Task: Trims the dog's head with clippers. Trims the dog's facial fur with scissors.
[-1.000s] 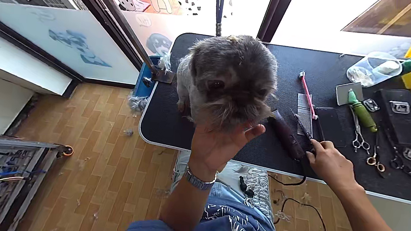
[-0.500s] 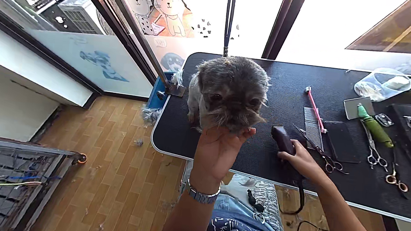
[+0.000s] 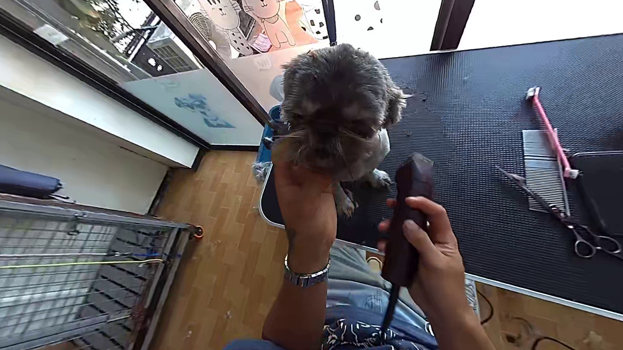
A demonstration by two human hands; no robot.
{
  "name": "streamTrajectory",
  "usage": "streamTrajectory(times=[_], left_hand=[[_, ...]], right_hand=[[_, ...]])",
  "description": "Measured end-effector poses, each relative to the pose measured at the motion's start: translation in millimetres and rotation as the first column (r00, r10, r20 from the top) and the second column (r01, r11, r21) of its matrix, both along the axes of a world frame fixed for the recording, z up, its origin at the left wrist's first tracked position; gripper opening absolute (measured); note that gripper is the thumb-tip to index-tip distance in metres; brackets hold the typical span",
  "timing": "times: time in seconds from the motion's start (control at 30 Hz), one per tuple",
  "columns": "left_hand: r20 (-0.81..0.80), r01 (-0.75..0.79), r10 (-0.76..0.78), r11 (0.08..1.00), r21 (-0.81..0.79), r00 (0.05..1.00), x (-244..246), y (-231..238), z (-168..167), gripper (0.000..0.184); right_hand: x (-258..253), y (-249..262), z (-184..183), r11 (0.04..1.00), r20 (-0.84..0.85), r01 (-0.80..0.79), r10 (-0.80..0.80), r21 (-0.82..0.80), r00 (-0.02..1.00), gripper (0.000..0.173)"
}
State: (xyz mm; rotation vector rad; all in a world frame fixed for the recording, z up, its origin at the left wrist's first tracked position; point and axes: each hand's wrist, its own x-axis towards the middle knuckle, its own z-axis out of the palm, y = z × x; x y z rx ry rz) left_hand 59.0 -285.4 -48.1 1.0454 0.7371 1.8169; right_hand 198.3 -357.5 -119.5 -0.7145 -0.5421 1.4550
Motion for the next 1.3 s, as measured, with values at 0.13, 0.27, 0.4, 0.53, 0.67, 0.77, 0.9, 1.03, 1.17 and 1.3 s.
streamTrajectory(times=[0.13, 0.27, 0.4, 0.53, 0.67, 0.77, 0.9, 1.03, 1.17, 1.3], left_hand=[[-0.112, -0.035, 0.034, 0.999, -0.001, 0.993, -5.5, 4.5, 4.1, 0.04], [-0.169, -0.05, 0.054, 0.998, 0.024, 0.984, -2.5, 4.1, 8.8, 0.04], [-0.412, -0.088, 0.116, 0.992, 0.086, 0.904, 5.2, 3.3, 14.1, 0.049], [-0.717, -0.289, 0.395, 0.917, 0.274, 0.575, 8.6, 12.5, 25.9, 0.05], [-0.79, -0.322, 0.552, 0.824, 0.466, 0.268, -3.0, 24.6, 41.5, 0.022], [-0.794, -0.32, 0.574, 0.804, 0.501, 0.201, 0.1, 30.4, 45.4, 0.014], [-0.821, -0.384, 0.502, 0.839, 0.387, 0.27, -7.8, 40.7, 31.9, 0.053], [-0.827, -0.365, 0.479, 0.856, 0.365, 0.295, -10.4, 48.2, 28.7, 0.035], [-0.818, -0.288, 0.536, 0.833, 0.472, 0.208, -14.2, 50.7, 25.7, 0.022], [-0.818, -0.252, 0.549, 0.827, 0.503, 0.171, -19.7, 48.6, 19.2, 0.022]], right_hand=[[-33.7, 28.0, 21.2, 0.99, -0.027, 0.125, -0.123, 0.069, 0.992, 0.029], [-43.0, 57.9, 44.9, 0.93, 0.101, 0.209, -0.249, 0.302, 0.963, 0.035], [-37.8, 79.8, 66.8, 0.894, 0.233, 0.202, -0.312, 0.399, 0.921, 0.039], [-34.5, 90.4, 72.3, 0.883, 0.263, 0.187, -0.321, 0.43, 0.91, 0.033], [-33.1, 96.3, 72.1, 0.891, 0.291, 0.128, -0.275, 0.436, 0.917, 0.035], [-32.6, 101.8, 72.7, 0.896, 0.308, 0.103, -0.254, 0.432, 0.917, 0.036], [-28.0, 107.6, 71.8, 0.914, 0.333, 0.051, -0.198, 0.403, 0.922, 0.039], [-23.9, 112.4, 68.0, 0.907, 0.338, 0.014, -0.171, 0.42, 0.925, 0.038], [-17.3, 114.9, 66.0, 0.9, 0.369, -0.033, -0.145, 0.435, 0.918, 0.038], [9.8, 97.4, 61.0, 0.92, 0.362, -0.178, 0.043, 0.349, 0.931, 0.06]])
